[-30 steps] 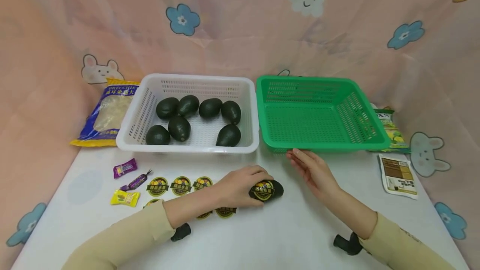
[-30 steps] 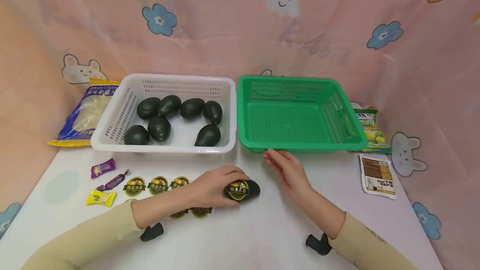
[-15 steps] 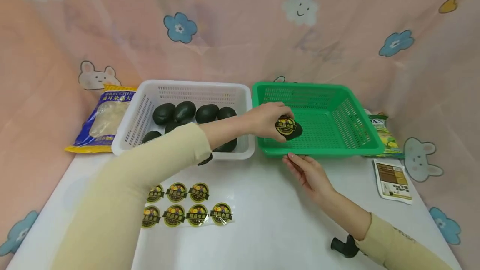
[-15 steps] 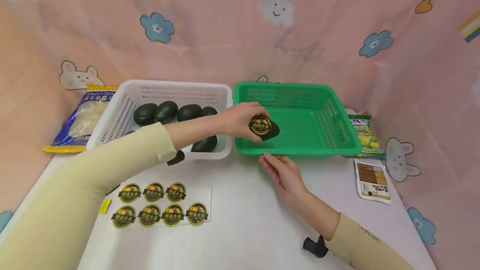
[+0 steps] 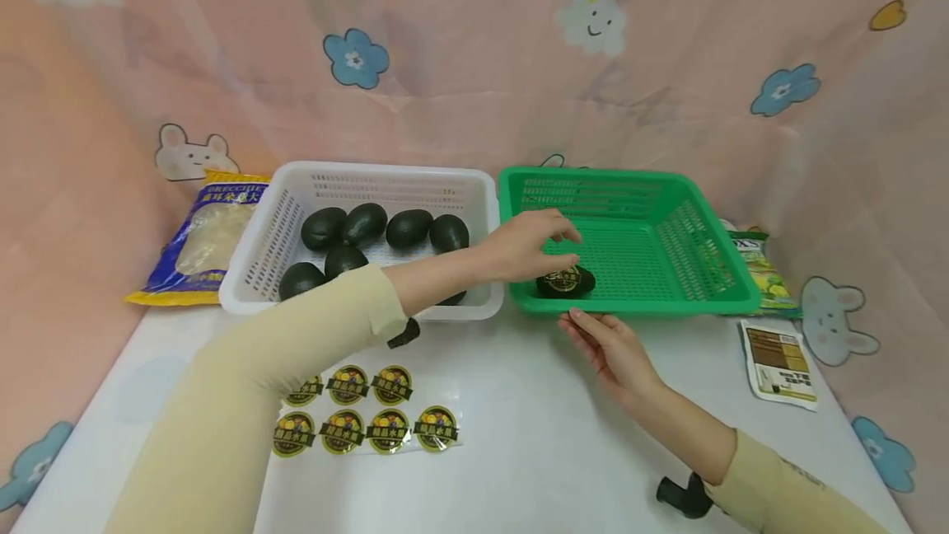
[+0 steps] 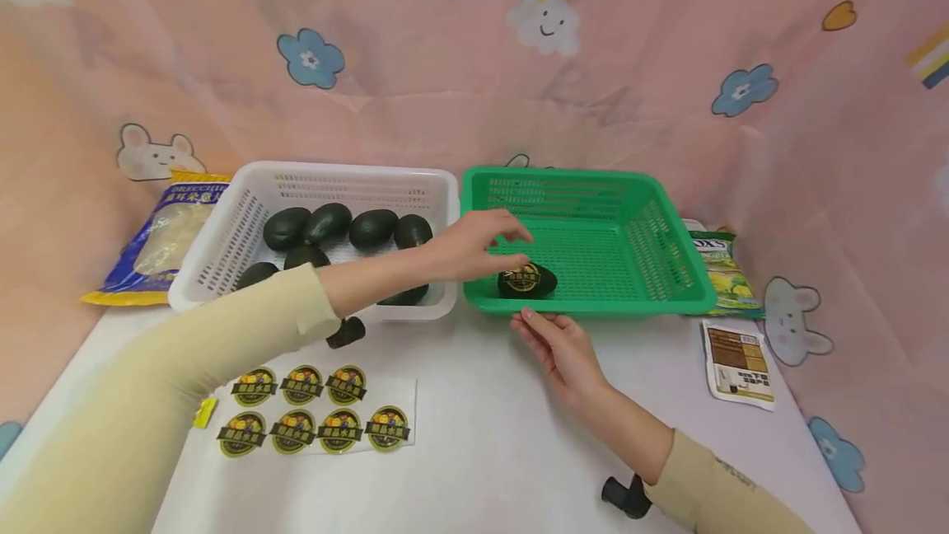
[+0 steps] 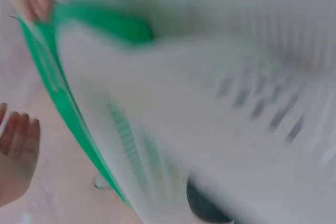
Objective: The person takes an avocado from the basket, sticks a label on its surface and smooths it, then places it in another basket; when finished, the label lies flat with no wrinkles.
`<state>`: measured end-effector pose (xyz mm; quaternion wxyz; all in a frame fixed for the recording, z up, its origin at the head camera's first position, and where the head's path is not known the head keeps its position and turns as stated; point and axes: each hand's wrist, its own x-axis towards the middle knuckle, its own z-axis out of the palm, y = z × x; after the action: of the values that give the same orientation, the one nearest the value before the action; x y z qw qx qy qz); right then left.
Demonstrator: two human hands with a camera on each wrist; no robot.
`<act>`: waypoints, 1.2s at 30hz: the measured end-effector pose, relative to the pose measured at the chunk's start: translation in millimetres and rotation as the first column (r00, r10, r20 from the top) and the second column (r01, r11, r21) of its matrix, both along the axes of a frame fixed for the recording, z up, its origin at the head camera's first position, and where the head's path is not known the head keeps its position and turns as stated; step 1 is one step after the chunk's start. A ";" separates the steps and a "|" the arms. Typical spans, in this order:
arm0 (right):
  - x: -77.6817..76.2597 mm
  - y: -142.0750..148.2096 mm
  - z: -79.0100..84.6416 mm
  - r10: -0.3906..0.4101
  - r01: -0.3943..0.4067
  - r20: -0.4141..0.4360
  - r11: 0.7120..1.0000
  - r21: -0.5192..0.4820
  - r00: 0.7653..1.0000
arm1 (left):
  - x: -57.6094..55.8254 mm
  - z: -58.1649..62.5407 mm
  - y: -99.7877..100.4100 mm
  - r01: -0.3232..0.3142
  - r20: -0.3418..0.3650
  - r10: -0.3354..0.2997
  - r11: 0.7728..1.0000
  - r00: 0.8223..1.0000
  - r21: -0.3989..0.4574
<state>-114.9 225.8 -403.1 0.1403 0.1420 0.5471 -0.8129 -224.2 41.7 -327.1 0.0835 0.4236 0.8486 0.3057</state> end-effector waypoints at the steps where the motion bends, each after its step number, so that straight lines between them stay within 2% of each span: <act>1: 0.2 -0.1 -0.4 0.000 0.000 -0.005 1.000 0.004 1.000 | 10.4 -0.3 -5.5 0.006 0.040 -0.010 0.996 0.999 0.094; 3: 0.8 -0.1 -1.4 -0.006 0.006 -0.014 1.000 0.005 1.000 | 35.2 -6.8 -17.9 0.009 0.166 -0.049 0.972 0.985 0.234; 4: 1.3 0.0 -1.9 -0.009 0.009 -0.016 1.000 0.007 1.000 | 49.1 -12.2 -25.0 -0.001 0.249 -0.069 0.962 0.966 0.272; 5: 1.7 0.1 -2.6 -0.011 0.011 -0.022 1.000 0.009 1.000 | 63.0 -19.8 -32.6 -0.026 0.351 -0.086 0.953 0.932 0.301; 6: 2.2 0.1 -3.2 -0.013 0.013 -0.025 1.000 0.010 1.000 | 75.8 -29.0 -40.8 -0.057 0.444 -0.093 0.947 0.891 0.315; 7: 2.6 0.1 -3.8 -0.016 0.016 -0.028 1.000 0.010 0.999 | 87.0 -40.1 -49.4 -0.101 0.537 -0.093 0.942 0.838 0.320; 9: 3.4 -0.1 -4.9 -0.020 0.021 -0.033 1.000 0.015 0.999 | 104.5 -62.4 -67.2 -0.238 0.706 -0.058 0.919 0.705 0.314; 10: 3.8 -0.3 -5.3 -0.019 0.019 -0.036 1.000 0.017 0.999 | 110.0 -73.0 -76.1 -0.325 0.767 -0.031 0.894 0.641 0.308; 11: 4.0 -0.5 -5.7 -0.018 0.019 -0.039 1.000 0.017 0.999 | 113.5 -82.9 -84.8 -0.424 0.817 -0.010 0.851 0.576 0.309; 12: 4.2 -0.8 -6.0 -0.018 0.019 -0.039 1.000 0.015 0.999 | 115.3 -91.0 -93.6 -0.514 0.850 0.009 0.800 0.527 0.310; 14: 4.6 -1.5 -6.6 -0.018 0.018 -0.043 1.000 0.010 0.999 | 116.0 -102.3 -110.3 -0.667 0.886 0.038 0.673 0.462 0.320; 15: 4.8 -1.9 -6.8 -0.018 0.018 -0.044 1.000 0.008 0.999 | 115.2 -105.3 -117.6 -0.724 0.894 0.049 0.607 0.446 0.328; 16: 5.1 -2.4 -6.8 -0.016 0.016 -0.043 1.000 0.006 0.999 | 114.3 -106.6 -124.0 -0.763 0.898 0.059 0.554 0.436 0.334; 17: 5.4 -3.0 -6.7 -0.010 0.010 -0.041 1.000 0.008 0.999 | 113.3 -107.2 -129.4 -0.790 0.900 0.066 0.509 0.431 0.341; 18: 5.9 -3.9 -6.4 0.007 -0.007 -0.039 1.000 0.007 0.999 | 112.6 -107.0 -133.8 -0.806 0.900 0.080 0.483 0.429 0.341; 20: 7.3 -7.4 -4.8 0.087 -0.087 -0.033 0.996 0.015 0.996 | 110.8 -106.0 -138.7 -0.823 0.897 0.111 0.458 0.427 0.336; 22: 7.4 -15.0 1.0 0.217 -0.215 -0.027 0.975 0.060 0.976 | 109.8 -104.8 -140.6 -0.822 0.891 0.132 0.463 0.434 0.331; 23: 6.2 -20.9 6.4 0.300 -0.295 -0.034 0.950 0.106 0.953 | 109.2 -105.2 -141.0 -0.819 0.889 0.136 0.467 0.438 0.333; 25: -0.3 -36.4 22.4 0.480 -0.455 -0.061 0.860 0.230 0.875 | 108.1 -105.0 -141.7 -0.815 0.885 0.140 0.474 0.443 0.333; 26: -6.0 -46.0 33.6 0.557 -0.512 -0.075 0.802 0.308 0.827 | 107.7 -104.8 -142.0 -0.813 0.883 0.142 0.476 0.447 0.335; 28: -22.5 -67.2 59.0 0.688 -0.575 -0.113 0.675 0.463 0.717 | 106.8 -105.1 -142.5 -0.813 0.881 0.144 0.475 0.451 0.339; 30: -44.3 -90.0 85.5 0.789 -0.593 -0.132 0.549 0.589 0.599 | 106.7 -104.8 -143.0 -0.811 0.876 0.151 0.474 0.459 0.343; 32: -70.0 -114.0 107.6 0.859 -0.581 -0.136 0.443 0.683 0.494 | 106.0 -104.6 -142.9 -0.807 0.871 0.155 0.477 0.466 0.347; 34: -97.0 -138.9 122.0 0.906 -0.585 -0.117 0.357 0.729 0.407 | 105.9 -104.6 -143.0 -0.808 0.869 0.163 0.478 0.467 0.344; 36: -123.0 -163.5 126.4 0.938 -0.588 -0.074 0.273 0.762 0.339 | 106.2 -105.0 -142.8 -0.810 0.869 0.169 0.478 0.464 0.339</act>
<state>-237.9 62.3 -276.7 0.3247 -0.3446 0.7850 -0.3994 -118.0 -101.1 -432.1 0.1404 -0.0432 0.6257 0.7661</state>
